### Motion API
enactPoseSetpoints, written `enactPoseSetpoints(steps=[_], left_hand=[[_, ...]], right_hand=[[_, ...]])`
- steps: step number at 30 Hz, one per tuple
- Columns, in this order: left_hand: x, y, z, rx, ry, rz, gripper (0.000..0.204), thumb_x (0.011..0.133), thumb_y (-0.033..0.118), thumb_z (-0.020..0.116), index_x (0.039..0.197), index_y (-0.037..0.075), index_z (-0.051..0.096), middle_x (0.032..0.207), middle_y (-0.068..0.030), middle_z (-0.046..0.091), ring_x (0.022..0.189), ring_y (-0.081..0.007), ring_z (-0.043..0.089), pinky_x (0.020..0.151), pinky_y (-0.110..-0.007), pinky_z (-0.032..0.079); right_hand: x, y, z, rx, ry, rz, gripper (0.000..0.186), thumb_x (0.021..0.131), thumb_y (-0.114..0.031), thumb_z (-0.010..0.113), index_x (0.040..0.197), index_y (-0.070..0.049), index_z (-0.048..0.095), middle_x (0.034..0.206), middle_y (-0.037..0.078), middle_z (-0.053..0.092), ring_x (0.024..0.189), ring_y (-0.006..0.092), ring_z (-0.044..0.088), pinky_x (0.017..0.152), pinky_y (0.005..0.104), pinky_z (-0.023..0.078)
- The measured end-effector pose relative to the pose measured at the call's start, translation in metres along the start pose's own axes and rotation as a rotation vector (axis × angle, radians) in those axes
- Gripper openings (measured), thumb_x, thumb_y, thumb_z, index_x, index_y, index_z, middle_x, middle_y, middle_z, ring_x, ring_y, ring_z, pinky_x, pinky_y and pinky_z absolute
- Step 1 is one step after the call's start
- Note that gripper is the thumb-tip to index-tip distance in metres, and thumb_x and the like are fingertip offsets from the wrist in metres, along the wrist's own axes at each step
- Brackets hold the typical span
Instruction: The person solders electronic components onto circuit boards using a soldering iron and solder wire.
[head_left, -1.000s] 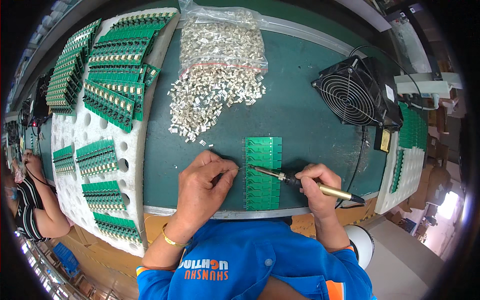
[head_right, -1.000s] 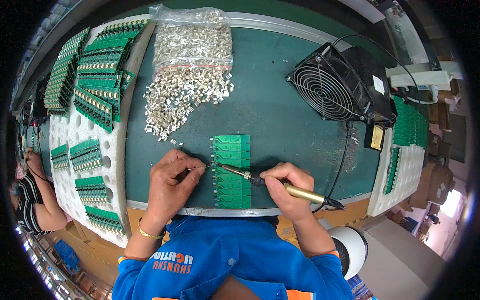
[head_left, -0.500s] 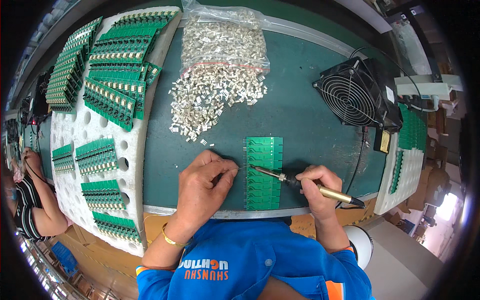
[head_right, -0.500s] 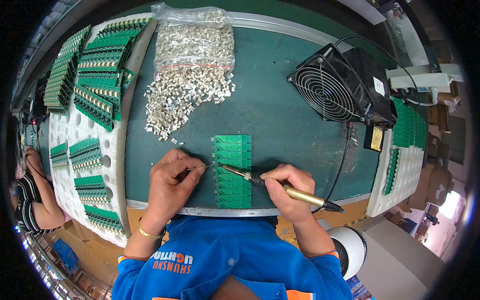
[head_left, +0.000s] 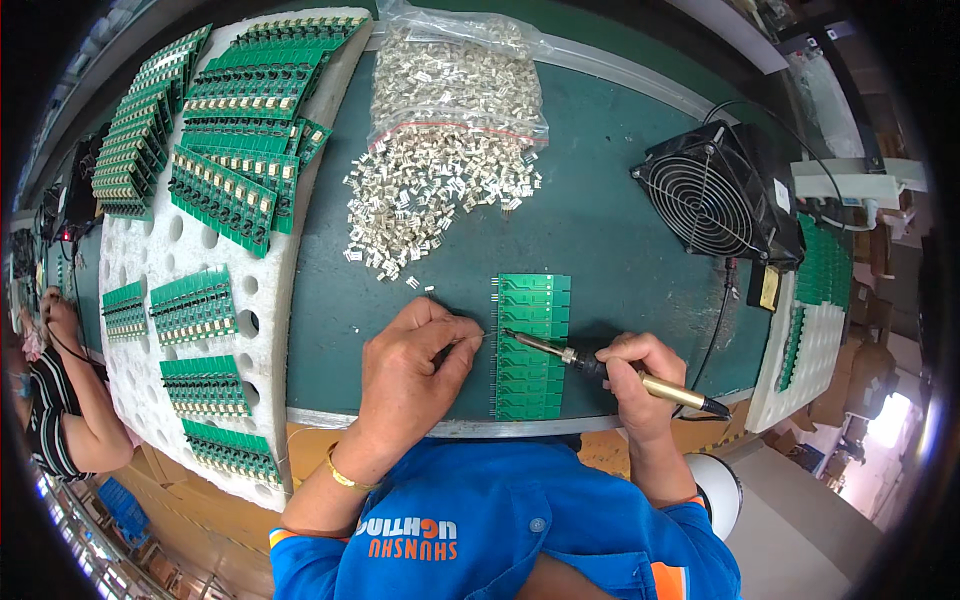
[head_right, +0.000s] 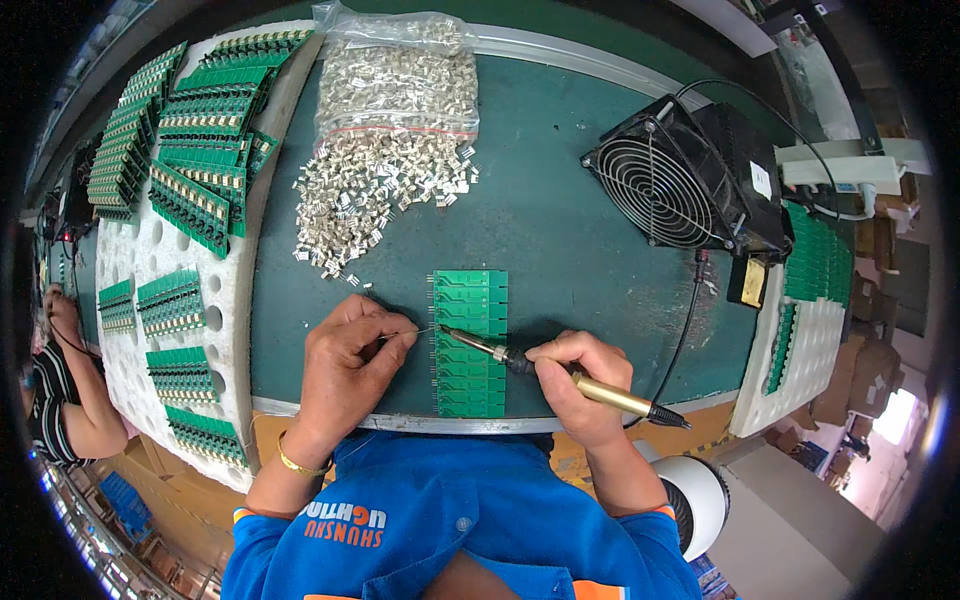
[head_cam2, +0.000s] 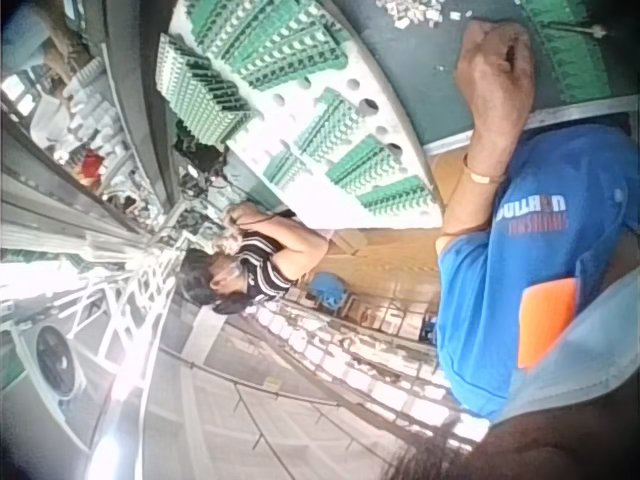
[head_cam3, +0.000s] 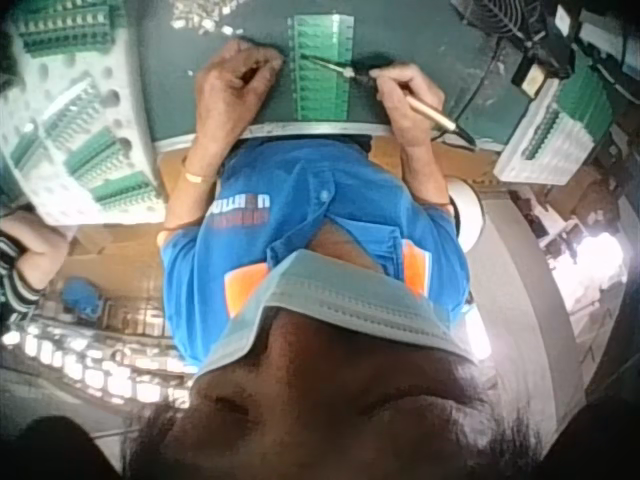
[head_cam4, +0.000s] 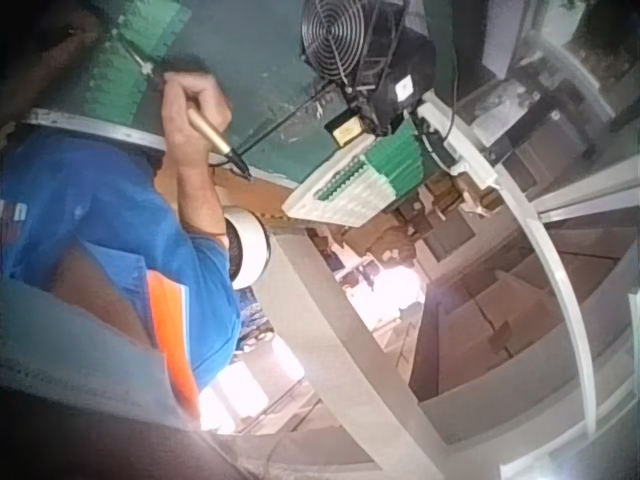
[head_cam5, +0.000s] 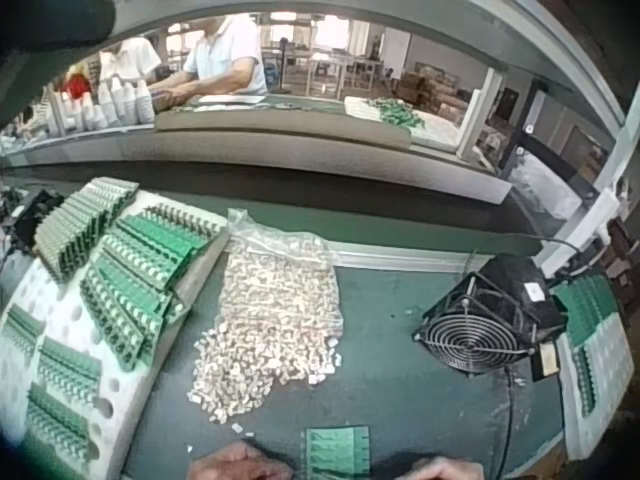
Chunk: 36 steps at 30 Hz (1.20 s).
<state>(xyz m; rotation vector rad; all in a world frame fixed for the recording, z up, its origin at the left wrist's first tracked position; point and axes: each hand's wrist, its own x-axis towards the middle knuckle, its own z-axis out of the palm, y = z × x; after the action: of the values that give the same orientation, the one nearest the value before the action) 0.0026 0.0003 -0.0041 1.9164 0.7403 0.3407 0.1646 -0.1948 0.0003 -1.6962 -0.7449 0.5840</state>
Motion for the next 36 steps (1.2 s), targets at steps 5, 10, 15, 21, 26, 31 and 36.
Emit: enactPoseSetpoints(steps=[5, 10, 15, 21, 26, 31, 36], left_hand=[[-0.0010, -0.0017, 0.0011, -0.006, -0.011, -0.006, 0.010, 0.080, -0.003, 0.073, 0.089, 0.001, 0.075, 0.079, -0.0069, 0.063, 0.064, -0.0141, 0.056, 0.056, -0.028, 0.044], [-0.0011, 0.0002, 0.0000, -0.021, 0.022, 0.001, 0.010, 0.080, -0.002, 0.073, 0.089, 0.001, 0.074, 0.076, -0.0058, 0.060, 0.061, -0.0128, 0.053, 0.054, -0.027, 0.042], [-0.0023, 0.0021, -0.0030, -0.019, 0.013, -0.018, 0.012, 0.079, -0.002, 0.073, 0.089, 0.002, 0.074, 0.077, -0.0091, 0.062, 0.058, -0.0185, 0.058, 0.054, -0.031, 0.046], [-0.0014, 0.0034, -0.0051, -0.026, 0.005, -0.030, 0.010, 0.079, -0.002, 0.072, 0.089, 0.002, 0.074, 0.077, -0.0087, 0.061, 0.056, -0.0171, 0.056, 0.052, -0.031, 0.044], [-0.0032, 0.0027, -0.0049, -0.053, -0.005, -0.049, 0.006, 0.082, -0.001, 0.071, 0.088, 0.000, 0.072, 0.074, -0.0044, 0.058, 0.061, -0.0114, 0.052, 0.054, -0.027, 0.040], [-0.0050, 0.0036, -0.0054, -0.053, -0.005, -0.071, 0.003, 0.086, 0.000, 0.071, 0.087, -0.001, 0.068, 0.078, -0.0044, 0.058, 0.062, -0.0101, 0.051, 0.056, -0.025, 0.041], [-0.0058, 0.0059, -0.0054, -0.027, 0.000, -0.088, 0.004, 0.087, 0.000, 0.070, 0.087, -0.001, 0.067, 0.079, -0.0044, 0.059, 0.060, -0.0096, 0.050, 0.055, -0.026, 0.040]], right_hand=[[-0.0002, 0.0007, 0.0007, 0.005, 0.011, -0.012, 0.007, 0.083, -0.006, 0.070, 0.087, 0.000, 0.068, 0.071, 0.007, 0.068, 0.058, 0.0107, 0.057, 0.054, 0.0257, 0.042], [-0.0004, 0.0005, -0.0004, -0.014, -0.002, 0.000, 0.006, 0.083, -0.005, 0.070, 0.086, 0.000, 0.068, 0.073, 0.008, 0.068, 0.059, 0.0109, 0.057, 0.054, 0.0259, 0.042], [-0.0013, 0.0013, 0.0016, 0.018, 0.023, 0.002, 0.006, 0.084, -0.006, 0.069, 0.086, 0.000, 0.068, 0.072, 0.007, 0.067, 0.058, 0.0105, 0.056, 0.054, 0.0261, 0.041], [-0.0054, 0.0014, -0.0037, 0.042, 0.048, 0.023, 0.010, 0.086, -0.009, 0.069, 0.087, 0.001, 0.068, 0.070, 0.006, 0.065, 0.058, 0.0097, 0.055, 0.053, 0.0256, 0.040], [-0.0082, -0.0019, -0.0055, 0.116, 0.102, 0.017, 0.012, 0.088, -0.010, 0.068, 0.087, 0.002, 0.066, 0.067, 0.005, 0.062, 0.056, 0.0094, 0.053, 0.051, 0.0257, 0.039], [-0.0072, 0.0029, -0.0050, 0.154, 0.074, -0.031, 0.013, 0.088, -0.011, 0.066, 0.088, 0.002, 0.066, 0.065, 0.005, 0.059, 0.054, 0.0093, 0.052, 0.050, 0.0256, 0.038], [-0.0095, 0.0064, -0.0010, 0.185, 0.107, -0.030, 0.011, 0.087, -0.010, 0.066, 0.089, 0.001, 0.066, 0.064, 0.004, 0.058, 0.055, 0.0098, 0.050, 0.050, 0.0264, 0.037]])
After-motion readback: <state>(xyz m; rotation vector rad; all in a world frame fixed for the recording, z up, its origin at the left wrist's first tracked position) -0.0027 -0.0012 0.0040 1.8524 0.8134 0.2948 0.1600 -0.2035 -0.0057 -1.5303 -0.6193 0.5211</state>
